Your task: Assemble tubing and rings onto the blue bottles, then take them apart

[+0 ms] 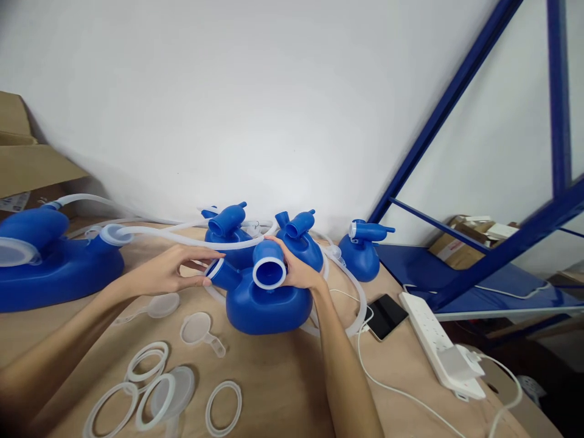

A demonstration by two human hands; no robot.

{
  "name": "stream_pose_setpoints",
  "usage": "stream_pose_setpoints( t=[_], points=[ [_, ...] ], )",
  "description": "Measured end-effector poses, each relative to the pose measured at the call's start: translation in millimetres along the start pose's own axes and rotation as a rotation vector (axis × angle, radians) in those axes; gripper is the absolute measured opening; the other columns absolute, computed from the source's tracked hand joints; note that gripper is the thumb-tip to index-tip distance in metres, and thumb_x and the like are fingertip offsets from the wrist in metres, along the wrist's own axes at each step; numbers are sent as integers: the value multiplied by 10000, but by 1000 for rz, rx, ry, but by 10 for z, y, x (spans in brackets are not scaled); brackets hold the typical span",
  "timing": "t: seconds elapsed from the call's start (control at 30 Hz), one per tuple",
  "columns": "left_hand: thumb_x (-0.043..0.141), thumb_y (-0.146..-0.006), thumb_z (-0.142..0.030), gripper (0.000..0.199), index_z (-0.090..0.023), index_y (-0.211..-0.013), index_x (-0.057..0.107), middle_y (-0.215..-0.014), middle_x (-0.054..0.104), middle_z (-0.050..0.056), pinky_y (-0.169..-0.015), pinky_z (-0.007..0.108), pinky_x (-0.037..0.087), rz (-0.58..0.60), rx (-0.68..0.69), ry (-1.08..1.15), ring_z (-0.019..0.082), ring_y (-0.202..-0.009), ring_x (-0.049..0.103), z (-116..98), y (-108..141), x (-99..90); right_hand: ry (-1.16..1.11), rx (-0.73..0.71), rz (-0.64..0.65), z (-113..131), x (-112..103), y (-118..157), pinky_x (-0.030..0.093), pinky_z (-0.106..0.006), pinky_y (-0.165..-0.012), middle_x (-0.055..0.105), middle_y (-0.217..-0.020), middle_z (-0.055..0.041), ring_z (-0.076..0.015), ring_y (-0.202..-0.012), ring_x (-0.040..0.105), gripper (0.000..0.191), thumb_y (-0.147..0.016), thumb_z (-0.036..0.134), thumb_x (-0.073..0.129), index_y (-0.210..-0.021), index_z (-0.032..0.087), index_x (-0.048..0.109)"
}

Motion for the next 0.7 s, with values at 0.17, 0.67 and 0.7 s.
stream_pose_setpoints(
  t=[0.17, 0.67, 0.7],
  points=[
    [682, -888, -419, 559, -226, -1406, 603, -1407, 674, 103, -1052, 442, 559, -53, 34, -41, 311, -1230, 658, -163, -30, 219, 24, 40, 11, -16, 10, -5, 305, -502, -1296, 317, -1711, -57, -395, -1544, 372, 1176, -748, 547, 891, -1669, 386, 177],
    [607, -983, -323, 479, -206, -1446, 570, -1607, 486, 192, -1235, 566, 385, -413, 246, 55, 350, -1498, 459, -264, -25, 496, 38, 84, 12, 1, 40, -16, 326, -498, -1274, 287, -1651, -143, -370, -1510, 403, 1346, -560, 470, 1000, -1606, 322, 166],
    [606, -982, -321, 486, -202, -1451, 566, -1600, 495, 193, -1235, 563, 385, -434, 244, 62, 346, -1493, 466, -252, -22, 497, 34, 87, 8, 12, 42, -19, 323, -498, -1274, 296, -1639, -148, -370, -1508, 405, 1348, -548, 471, 1005, -1598, 312, 174]
  ],
)
Point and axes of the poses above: each hand's wrist, its own y-axis away from the middle knuckle, its own x-axis out of the palm, z = x × y, the point moved 9 cm from there along -y, towards the middle knuckle
